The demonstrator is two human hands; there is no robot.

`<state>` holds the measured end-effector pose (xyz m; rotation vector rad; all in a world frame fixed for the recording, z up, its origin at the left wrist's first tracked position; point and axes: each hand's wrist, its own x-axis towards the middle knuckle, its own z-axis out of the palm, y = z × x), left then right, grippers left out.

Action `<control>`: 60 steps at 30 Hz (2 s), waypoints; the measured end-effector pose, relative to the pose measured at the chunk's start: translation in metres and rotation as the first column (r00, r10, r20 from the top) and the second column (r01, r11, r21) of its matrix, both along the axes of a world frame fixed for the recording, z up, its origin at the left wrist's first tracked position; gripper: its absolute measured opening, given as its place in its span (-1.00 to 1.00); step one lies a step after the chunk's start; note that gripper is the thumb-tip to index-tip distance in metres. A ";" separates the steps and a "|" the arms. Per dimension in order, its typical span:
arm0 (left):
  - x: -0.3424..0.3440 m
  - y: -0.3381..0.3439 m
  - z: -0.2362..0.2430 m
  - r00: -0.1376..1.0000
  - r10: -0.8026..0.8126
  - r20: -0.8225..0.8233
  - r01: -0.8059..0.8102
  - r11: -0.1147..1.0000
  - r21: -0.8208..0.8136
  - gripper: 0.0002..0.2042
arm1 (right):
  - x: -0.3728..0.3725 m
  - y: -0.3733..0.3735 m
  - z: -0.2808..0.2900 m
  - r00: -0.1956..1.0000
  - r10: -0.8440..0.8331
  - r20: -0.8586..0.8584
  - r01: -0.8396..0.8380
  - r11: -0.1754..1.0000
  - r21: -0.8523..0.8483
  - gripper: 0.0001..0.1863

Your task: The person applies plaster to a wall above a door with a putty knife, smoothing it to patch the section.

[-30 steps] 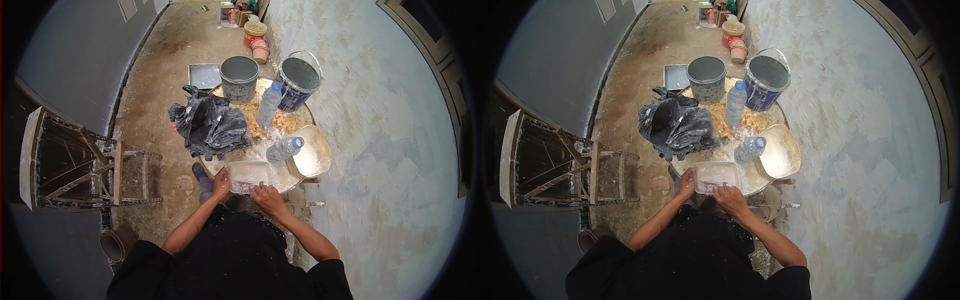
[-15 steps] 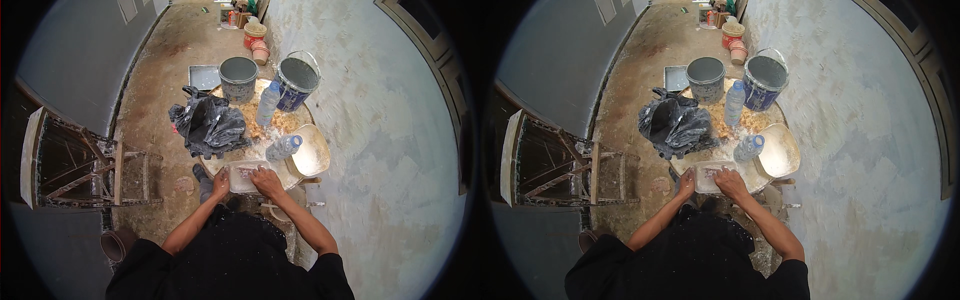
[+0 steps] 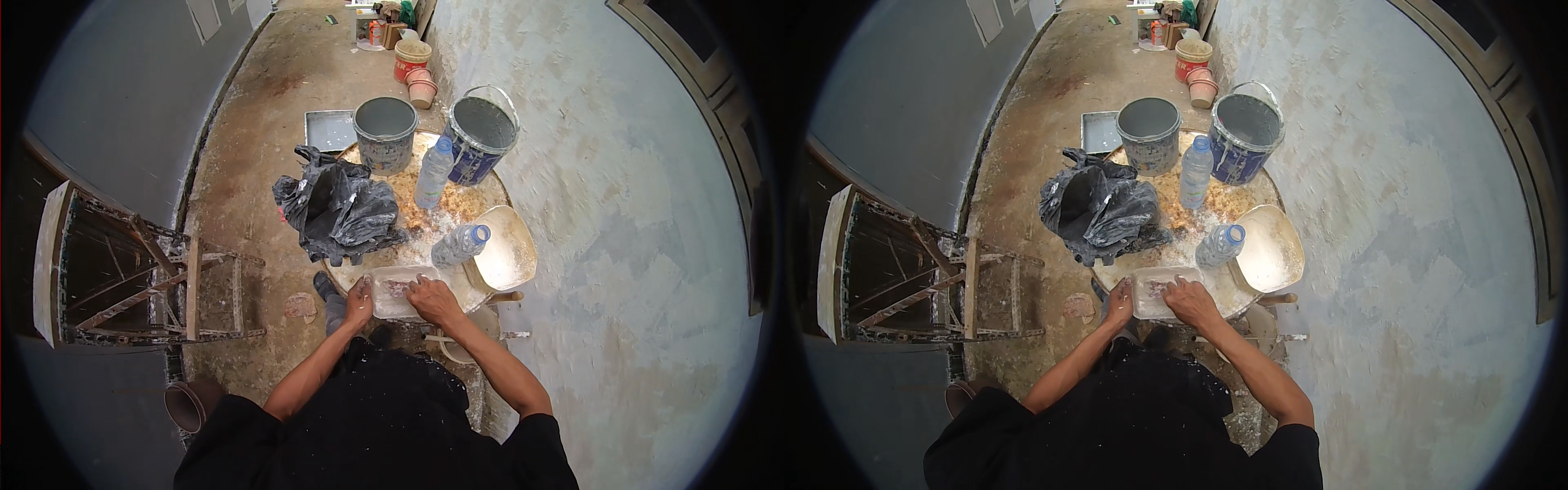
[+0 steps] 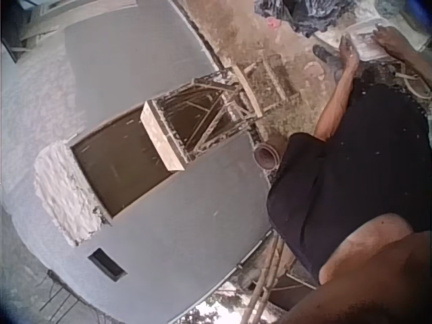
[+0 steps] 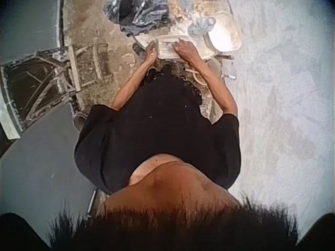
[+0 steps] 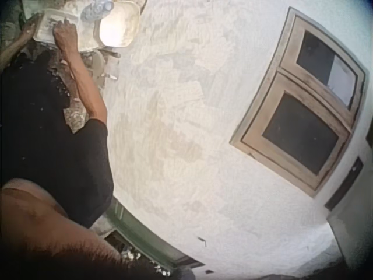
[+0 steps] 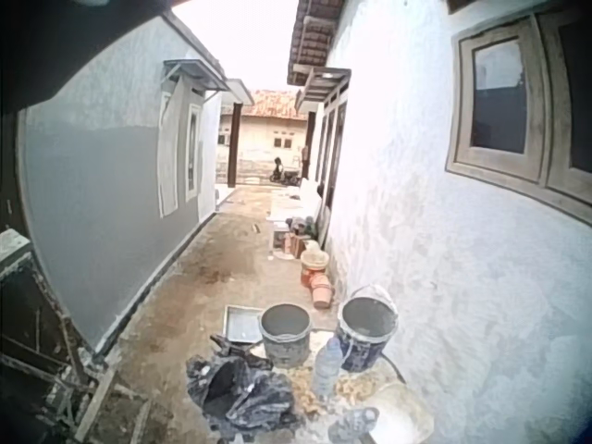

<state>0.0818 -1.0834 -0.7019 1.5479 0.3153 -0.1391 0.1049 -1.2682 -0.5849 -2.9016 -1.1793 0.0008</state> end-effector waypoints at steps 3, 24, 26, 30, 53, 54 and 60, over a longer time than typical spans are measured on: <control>-0.001 0.002 -0.009 0.996 0.023 0.082 -0.025 0.999 0.026 -0.68 | -0.012 0.002 0.007 0.994 0.044 -0.101 -0.047 0.999 -0.025 -0.86; 0.000 0.003 -0.019 0.997 0.001 0.071 -0.001 1.000 -0.011 -0.68 | -0.034 -0.006 0.006 0.992 0.123 -0.030 -0.122 0.992 0.029 -0.88; -0.003 0.005 -0.024 0.996 0.017 0.082 -0.017 1.000 -0.001 -0.67 | -0.031 -0.006 0.027 0.994 0.083 -0.066 -0.082 0.996 0.019 -0.88; -0.002 0.003 -0.011 0.996 -0.020 0.082 0.013 0.996 0.084 -0.66 | -0.027 -0.009 0.023 0.998 0.024 -0.060 -0.022 0.999 0.031 -0.88; -0.006 0.000 -0.007 0.977 -0.059 0.204 0.029 0.989 0.146 -0.67 | 0.005 -0.005 0.009 0.996 -0.091 0.005 0.091 0.995 0.027 -0.86; -0.008 0.000 -0.007 0.988 -0.019 0.151 0.003 0.995 0.102 -0.67 | 0.006 -0.001 0.004 1.000 -0.016 0.021 0.016 0.999 0.041 -0.86; -0.008 0.003 -0.018 0.985 -0.025 0.172 0.017 0.999 0.044 -0.68 | -0.028 0.003 0.006 0.985 0.116 -0.124 -0.122 0.992 -0.041 -0.86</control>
